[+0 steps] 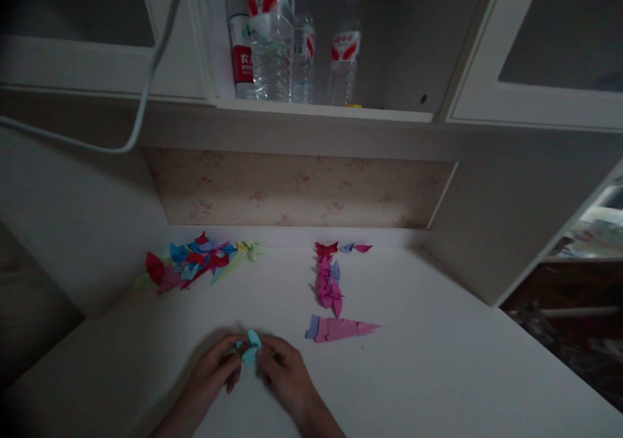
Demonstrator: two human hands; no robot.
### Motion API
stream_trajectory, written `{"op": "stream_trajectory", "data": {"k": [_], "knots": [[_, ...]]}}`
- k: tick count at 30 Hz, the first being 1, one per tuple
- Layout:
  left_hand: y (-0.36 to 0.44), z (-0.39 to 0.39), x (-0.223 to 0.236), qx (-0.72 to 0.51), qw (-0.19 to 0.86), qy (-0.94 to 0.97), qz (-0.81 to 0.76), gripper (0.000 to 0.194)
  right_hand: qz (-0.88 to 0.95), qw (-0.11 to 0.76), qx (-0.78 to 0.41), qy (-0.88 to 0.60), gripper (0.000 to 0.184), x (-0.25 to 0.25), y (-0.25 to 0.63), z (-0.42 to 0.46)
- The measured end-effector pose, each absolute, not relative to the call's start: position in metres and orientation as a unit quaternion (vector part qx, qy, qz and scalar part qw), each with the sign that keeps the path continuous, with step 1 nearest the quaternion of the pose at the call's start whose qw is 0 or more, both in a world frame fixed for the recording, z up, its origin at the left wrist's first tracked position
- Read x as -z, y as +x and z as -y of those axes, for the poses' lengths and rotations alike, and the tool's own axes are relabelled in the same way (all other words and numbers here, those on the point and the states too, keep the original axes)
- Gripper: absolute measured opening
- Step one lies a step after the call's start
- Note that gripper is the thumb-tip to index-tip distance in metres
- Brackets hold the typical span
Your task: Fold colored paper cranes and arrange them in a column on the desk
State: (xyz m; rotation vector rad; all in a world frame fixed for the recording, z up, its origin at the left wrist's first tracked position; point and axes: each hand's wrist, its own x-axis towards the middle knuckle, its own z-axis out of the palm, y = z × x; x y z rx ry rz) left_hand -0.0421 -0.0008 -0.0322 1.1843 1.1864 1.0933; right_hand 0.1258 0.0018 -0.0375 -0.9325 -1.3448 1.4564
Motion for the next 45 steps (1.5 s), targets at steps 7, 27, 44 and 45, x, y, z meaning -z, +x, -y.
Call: {"op": "stream_trajectory", "data": {"k": [7, 27, 44, 45], "knots": [[-0.040, 0.006, 0.030, -0.476, 0.556, 0.481, -0.482, 0.051, 0.462, 0.502, -0.630, -0.372, 0.040, 0.048, 0.125, -0.006], [-0.039, 0.003, 0.031, -0.462, 0.509, 0.505, -0.521, 0.047, 0.431, 0.525, -0.646, -0.348, 0.030, 0.034, 0.128, 0.000], [-0.026, -0.011, -0.005, -0.398, 0.408, 0.628, -0.530, 0.036, 0.406, 0.544, -0.625, -0.385, 0.035, 0.030, 0.128, -0.003], [-0.024, -0.014, -0.008, -0.386, 0.401, 0.641, -0.528, 0.034, 0.404, 0.546, -0.624, -0.386, 0.035, 0.030, 0.129, -0.003]]}}
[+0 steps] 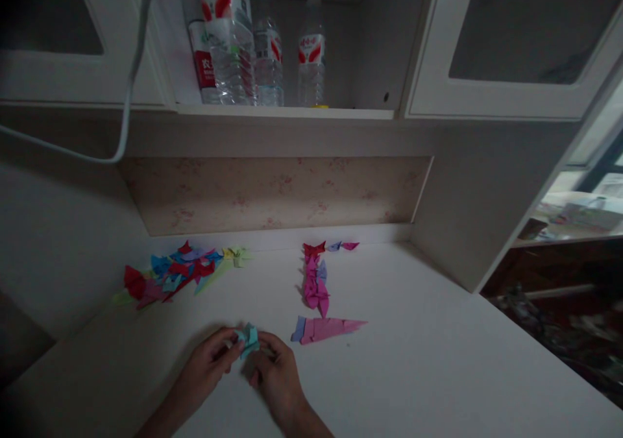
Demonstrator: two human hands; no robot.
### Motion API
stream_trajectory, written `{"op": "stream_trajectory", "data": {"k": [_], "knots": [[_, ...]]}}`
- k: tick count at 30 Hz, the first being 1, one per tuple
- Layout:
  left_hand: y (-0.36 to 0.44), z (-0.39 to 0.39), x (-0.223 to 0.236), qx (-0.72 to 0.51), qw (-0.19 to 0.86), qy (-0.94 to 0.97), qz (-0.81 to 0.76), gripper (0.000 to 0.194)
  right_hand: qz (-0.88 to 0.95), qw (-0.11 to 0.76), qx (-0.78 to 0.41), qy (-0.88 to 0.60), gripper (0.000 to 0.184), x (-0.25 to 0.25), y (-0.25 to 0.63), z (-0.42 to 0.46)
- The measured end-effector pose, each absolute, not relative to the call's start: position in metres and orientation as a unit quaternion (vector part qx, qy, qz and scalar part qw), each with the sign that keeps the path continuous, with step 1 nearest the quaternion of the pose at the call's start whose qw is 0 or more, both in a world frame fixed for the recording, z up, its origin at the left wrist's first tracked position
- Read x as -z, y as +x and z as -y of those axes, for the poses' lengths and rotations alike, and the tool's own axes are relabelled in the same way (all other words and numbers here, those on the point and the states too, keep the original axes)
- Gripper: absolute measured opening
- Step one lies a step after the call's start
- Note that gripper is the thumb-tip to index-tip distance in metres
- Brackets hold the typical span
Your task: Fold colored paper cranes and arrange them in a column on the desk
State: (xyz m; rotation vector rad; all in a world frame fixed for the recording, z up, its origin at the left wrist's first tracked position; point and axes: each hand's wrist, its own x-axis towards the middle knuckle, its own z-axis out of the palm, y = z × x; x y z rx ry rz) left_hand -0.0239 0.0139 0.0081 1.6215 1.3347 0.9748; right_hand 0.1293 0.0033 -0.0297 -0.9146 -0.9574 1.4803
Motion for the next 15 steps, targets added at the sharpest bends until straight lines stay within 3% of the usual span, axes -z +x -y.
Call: {"op": "stream_trajectory", "data": {"k": [4, 10, 15], "knots": [[-0.023, -0.030, -0.015, -0.315, 0.416, 0.675, -0.521, 0.031, 0.377, 0.557, -0.635, -0.380, 0.041, 0.029, 0.132, -0.007], [-0.023, -0.074, -0.047, -0.289, 0.372, 0.718, -0.512, 0.030, 0.286, 0.582, -0.678, -0.346, 0.074, 0.033, 0.132, -0.012], [0.036, -0.119, -0.092, -0.283, 0.340, 0.766, -0.466, 0.028, 0.281, 0.567, -0.697, -0.337, 0.067, 0.037, 0.131, -0.017]]}}
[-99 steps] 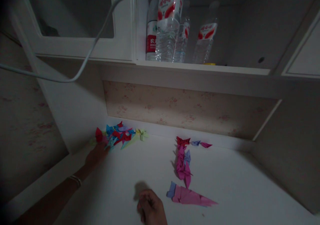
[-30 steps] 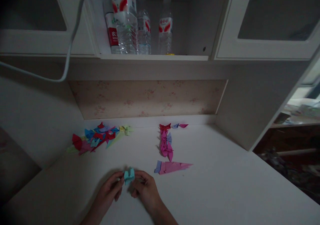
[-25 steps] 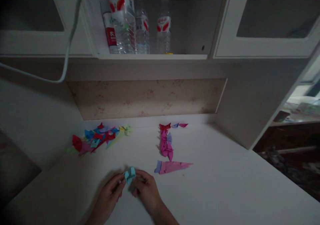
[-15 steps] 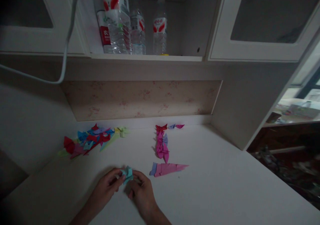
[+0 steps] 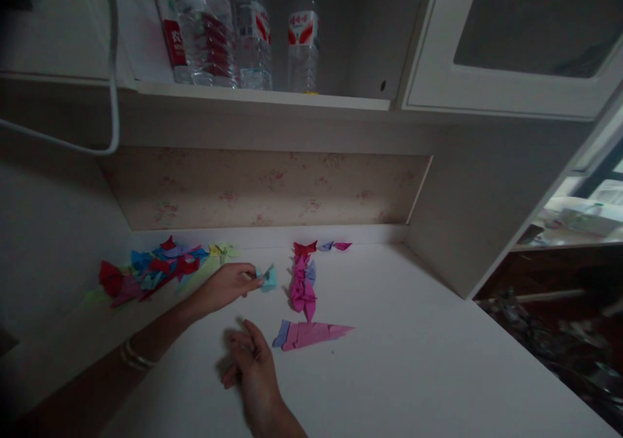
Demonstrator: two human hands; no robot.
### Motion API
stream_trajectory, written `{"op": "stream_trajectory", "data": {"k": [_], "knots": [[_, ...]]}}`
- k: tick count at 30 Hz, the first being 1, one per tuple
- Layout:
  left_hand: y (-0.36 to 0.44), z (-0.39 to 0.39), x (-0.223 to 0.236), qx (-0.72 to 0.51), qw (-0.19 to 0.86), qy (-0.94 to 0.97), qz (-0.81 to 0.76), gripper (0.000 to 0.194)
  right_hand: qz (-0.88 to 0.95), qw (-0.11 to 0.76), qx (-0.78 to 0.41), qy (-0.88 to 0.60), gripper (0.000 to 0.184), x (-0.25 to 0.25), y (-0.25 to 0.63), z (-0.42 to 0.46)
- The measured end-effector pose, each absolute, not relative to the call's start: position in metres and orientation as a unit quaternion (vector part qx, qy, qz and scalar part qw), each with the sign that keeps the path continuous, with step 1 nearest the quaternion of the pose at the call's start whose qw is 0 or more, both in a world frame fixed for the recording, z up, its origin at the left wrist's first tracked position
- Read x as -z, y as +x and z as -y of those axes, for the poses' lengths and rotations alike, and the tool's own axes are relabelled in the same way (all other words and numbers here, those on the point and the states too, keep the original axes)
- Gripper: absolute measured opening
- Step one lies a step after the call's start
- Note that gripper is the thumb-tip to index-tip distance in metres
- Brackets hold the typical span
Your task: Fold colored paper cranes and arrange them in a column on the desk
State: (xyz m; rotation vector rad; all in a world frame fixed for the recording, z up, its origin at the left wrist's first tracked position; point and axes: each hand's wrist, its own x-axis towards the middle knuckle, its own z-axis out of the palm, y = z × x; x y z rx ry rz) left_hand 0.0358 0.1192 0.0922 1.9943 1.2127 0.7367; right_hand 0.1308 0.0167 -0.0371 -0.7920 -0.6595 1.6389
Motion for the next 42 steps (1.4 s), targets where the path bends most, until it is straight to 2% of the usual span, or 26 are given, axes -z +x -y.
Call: {"op": "stream_trajectory", "data": {"k": [2, 5, 9, 13, 18, 22, 27, 34, 42], "knots": [[0.073, -0.139, -0.097, -0.254, 0.289, 0.808, -0.445, 0.026, 0.286, 0.564, -0.699, -0.333, 0.063, 0.038, 0.129, -0.018], [0.126, -0.167, -0.089, -0.231, 0.273, 0.828, -0.432, 0.024, 0.296, 0.558, -0.699, -0.335, 0.059, 0.041, 0.125, -0.020], [0.173, -0.195, -0.067, -0.190, 0.251, 0.841, -0.440, 0.020, 0.322, 0.548, -0.694, -0.338, 0.043, 0.043, 0.122, -0.022], [0.192, -0.211, -0.052, -0.162, 0.207, 0.841, -0.472, 0.019, 0.341, 0.537, -0.681, -0.363, 0.027, 0.044, 0.121, -0.022], [0.204, -0.215, -0.042, -0.142, 0.140, 0.834, -0.514, 0.019, 0.358, 0.526, -0.674, -0.375, 0.024, 0.035, 0.121, -0.019], [0.210, -0.215, -0.033, -0.128, 0.112, 0.833, -0.527, 0.018, 0.394, 0.499, -0.660, -0.400, 0.013, 0.026, 0.124, -0.017], [0.205, -0.217, -0.030, -0.106, 0.102, 0.829, -0.539, 0.016, 0.405, 0.504, -0.658, -0.387, 0.013, 0.024, 0.125, -0.015], [0.199, -0.221, -0.041, -0.092, 0.114, 0.821, -0.551, 0.027, 0.409, 0.513, -0.651, -0.382, 0.011, 0.029, 0.125, -0.015], [0.199, -0.222, -0.045, -0.099, 0.123, 0.811, -0.563, 0.030, 0.417, 0.504, -0.644, -0.397, 0.022, 0.038, 0.123, -0.017]]}}
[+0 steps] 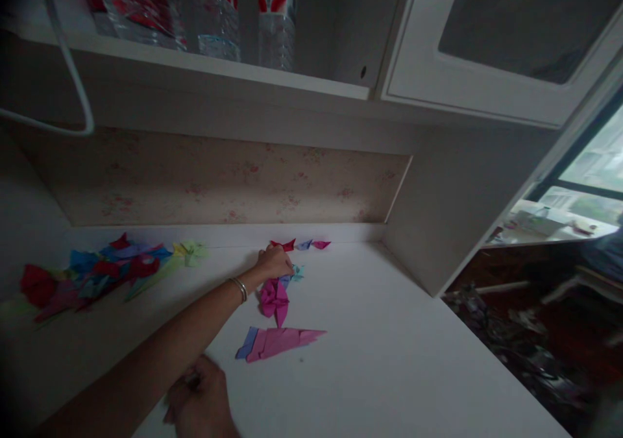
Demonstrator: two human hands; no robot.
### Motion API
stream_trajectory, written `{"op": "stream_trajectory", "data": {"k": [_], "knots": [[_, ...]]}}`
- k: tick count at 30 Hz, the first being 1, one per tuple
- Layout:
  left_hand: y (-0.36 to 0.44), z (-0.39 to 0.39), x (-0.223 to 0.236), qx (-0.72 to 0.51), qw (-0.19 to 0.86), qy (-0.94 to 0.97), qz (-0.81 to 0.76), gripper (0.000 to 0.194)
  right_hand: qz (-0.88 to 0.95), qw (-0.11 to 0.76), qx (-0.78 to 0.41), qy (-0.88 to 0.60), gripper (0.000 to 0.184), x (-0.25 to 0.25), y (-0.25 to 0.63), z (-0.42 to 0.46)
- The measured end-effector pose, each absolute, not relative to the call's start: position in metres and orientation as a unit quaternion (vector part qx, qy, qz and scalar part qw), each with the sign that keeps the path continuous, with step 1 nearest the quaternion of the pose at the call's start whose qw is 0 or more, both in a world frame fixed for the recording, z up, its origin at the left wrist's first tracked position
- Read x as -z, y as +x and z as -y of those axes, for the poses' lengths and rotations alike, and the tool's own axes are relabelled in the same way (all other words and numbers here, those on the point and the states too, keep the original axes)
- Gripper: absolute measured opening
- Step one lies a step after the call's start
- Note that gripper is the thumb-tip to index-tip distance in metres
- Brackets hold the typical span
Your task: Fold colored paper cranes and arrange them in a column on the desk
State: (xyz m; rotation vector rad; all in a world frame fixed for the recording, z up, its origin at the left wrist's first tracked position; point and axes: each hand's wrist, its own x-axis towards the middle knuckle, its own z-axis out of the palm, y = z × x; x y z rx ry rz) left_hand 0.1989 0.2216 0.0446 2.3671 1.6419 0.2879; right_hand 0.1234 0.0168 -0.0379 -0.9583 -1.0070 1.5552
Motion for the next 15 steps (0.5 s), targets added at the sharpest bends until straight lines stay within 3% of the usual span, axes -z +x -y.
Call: {"op": "stream_trajectory", "data": {"k": [8, 15], "knots": [[0.193, -0.222, -0.063, -0.154, 0.163, 0.810, -0.542, 0.028, 0.399, 0.504, -0.651, -0.404, 0.025, 0.049, 0.123, -0.018], [0.134, -0.190, -0.079, -0.231, 0.243, 0.808, -0.485, 0.032, 0.371, 0.507, -0.671, -0.395, 0.026, 0.052, 0.122, -0.020]]}}
